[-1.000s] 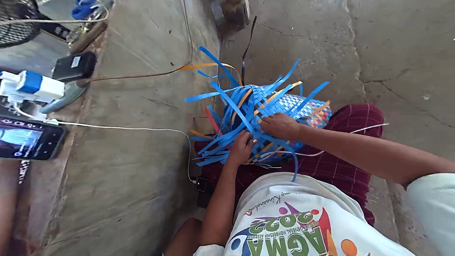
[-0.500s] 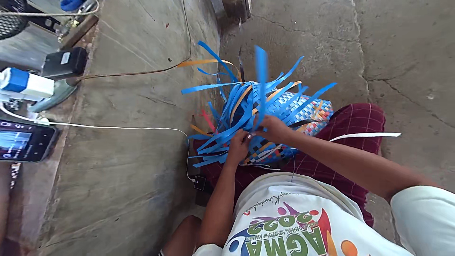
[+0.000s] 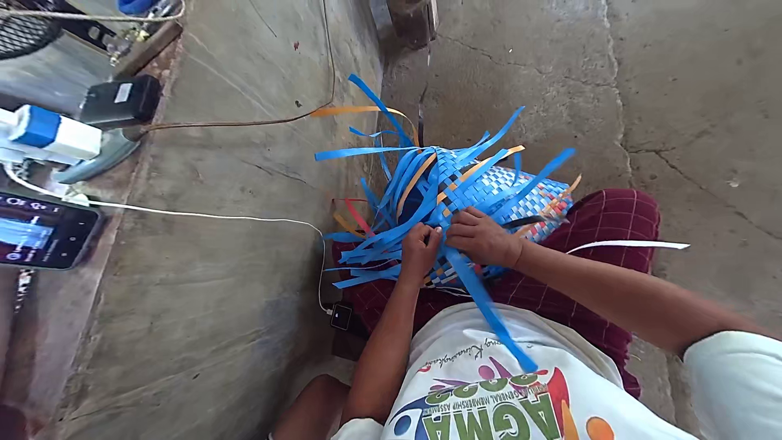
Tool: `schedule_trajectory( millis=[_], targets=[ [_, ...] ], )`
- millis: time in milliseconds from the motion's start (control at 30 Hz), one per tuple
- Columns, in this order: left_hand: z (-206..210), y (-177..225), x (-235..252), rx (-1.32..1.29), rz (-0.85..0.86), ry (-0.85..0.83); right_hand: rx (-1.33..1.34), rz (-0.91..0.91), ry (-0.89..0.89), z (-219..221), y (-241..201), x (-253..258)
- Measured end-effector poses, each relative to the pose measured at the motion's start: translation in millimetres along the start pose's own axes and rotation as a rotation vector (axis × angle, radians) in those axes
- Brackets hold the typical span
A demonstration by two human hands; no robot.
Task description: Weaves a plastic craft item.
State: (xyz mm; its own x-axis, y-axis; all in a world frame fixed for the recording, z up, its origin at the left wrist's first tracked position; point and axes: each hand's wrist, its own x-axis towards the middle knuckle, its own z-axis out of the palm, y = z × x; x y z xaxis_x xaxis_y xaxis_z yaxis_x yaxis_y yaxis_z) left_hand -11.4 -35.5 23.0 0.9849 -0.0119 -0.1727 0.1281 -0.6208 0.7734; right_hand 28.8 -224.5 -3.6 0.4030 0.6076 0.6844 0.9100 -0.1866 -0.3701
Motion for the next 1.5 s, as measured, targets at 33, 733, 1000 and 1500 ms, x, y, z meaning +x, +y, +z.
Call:
schedule_trajectory(
  millis=[33, 733, 1000, 1500],
  targets=[
    [0.2, 2.1, -0.5, 0.024, 0.001, 0.008, -0.004, 0.005, 0.024, 0.6, -3.2, 4.7],
    [-24.5, 18.8, 5.5, -0.104, -0.226, -0.253, 0.113, 0.158, -0.129, -33.0, -6.3, 8.4],
    [-9.9, 20.3, 5.4, -0.028, -0.189, -0.172, -0.012, 0.028, -0.021, -18.5, -26.0, -3.5],
    [10.7, 8.7, -16.5, 0.155, 0.228, 0.083, 0.297, 0.473, -0.323, -20.1, 37.4, 33.4]
  ],
)
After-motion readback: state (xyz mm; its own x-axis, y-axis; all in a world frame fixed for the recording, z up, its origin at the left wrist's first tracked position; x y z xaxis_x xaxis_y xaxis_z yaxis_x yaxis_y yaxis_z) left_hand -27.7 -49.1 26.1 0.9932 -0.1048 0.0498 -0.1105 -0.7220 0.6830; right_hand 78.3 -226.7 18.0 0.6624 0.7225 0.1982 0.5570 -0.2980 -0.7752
